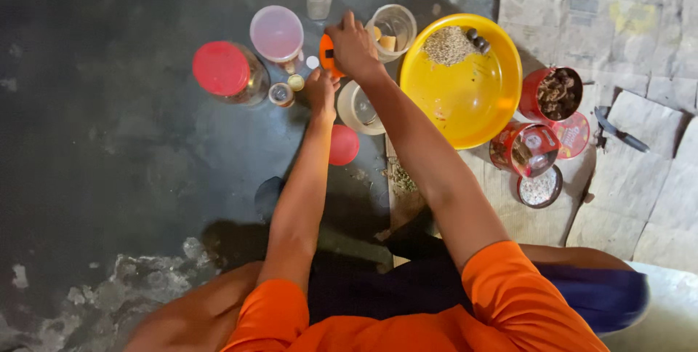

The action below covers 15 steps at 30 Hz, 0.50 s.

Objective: The person sits on the floor and removes stems from red chilies, placing them into a small plastic container. They then close the container and handle other containers and a yellow bowl containing seeds and a small block of food.

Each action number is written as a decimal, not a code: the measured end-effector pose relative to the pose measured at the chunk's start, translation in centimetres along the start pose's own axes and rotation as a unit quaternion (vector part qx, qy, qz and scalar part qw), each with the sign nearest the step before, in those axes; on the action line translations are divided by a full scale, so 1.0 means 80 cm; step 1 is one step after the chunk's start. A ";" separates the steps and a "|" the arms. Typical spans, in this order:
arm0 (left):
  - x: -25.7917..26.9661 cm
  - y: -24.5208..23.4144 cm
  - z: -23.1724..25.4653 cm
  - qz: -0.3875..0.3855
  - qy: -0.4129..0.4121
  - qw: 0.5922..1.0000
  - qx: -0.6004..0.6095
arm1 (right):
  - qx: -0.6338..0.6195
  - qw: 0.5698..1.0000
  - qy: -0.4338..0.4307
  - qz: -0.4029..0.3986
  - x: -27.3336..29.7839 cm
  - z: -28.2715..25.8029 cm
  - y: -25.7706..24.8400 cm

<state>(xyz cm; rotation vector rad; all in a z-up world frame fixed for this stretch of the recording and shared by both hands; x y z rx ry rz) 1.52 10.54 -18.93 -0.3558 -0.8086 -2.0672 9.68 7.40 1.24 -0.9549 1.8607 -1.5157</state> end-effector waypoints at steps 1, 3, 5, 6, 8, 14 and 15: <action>0.006 0.007 0.008 0.017 -0.020 0.999 0.035 | 0.002 1.000 -0.013 0.012 0.006 -0.002 -0.013; 0.025 0.017 0.031 0.025 0.000 0.999 0.028 | 0.023 0.999 -0.024 0.019 0.016 -0.007 -0.040; 0.042 0.036 0.064 0.001 0.053 0.998 0.017 | 0.063 0.998 -0.021 0.014 0.023 -0.006 -0.071; 0.053 0.046 0.080 -0.027 0.095 0.995 0.008 | 0.028 0.999 -0.024 0.023 0.028 -0.001 -0.088; 0.071 0.067 0.111 -0.080 0.152 0.985 0.000 | -0.045 0.998 -0.031 0.043 0.040 0.017 -0.118; 0.085 0.124 0.158 -0.139 0.233 0.952 -0.141 | -0.047 0.995 -0.003 0.088 0.062 0.073 -0.143; 0.086 0.128 0.158 -0.136 0.288 0.926 -0.203 | -0.049 0.995 0.018 0.089 0.066 0.080 -0.139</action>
Point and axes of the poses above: each hand's wrist, its own x-axis away from the middle knuckle, its own y-axis out of the palm, z = x × y, the point moved 1 cm from there along -x, towards the middle knuckle, and after that the axes turned 1 degree about y, right-handed, at the moved point
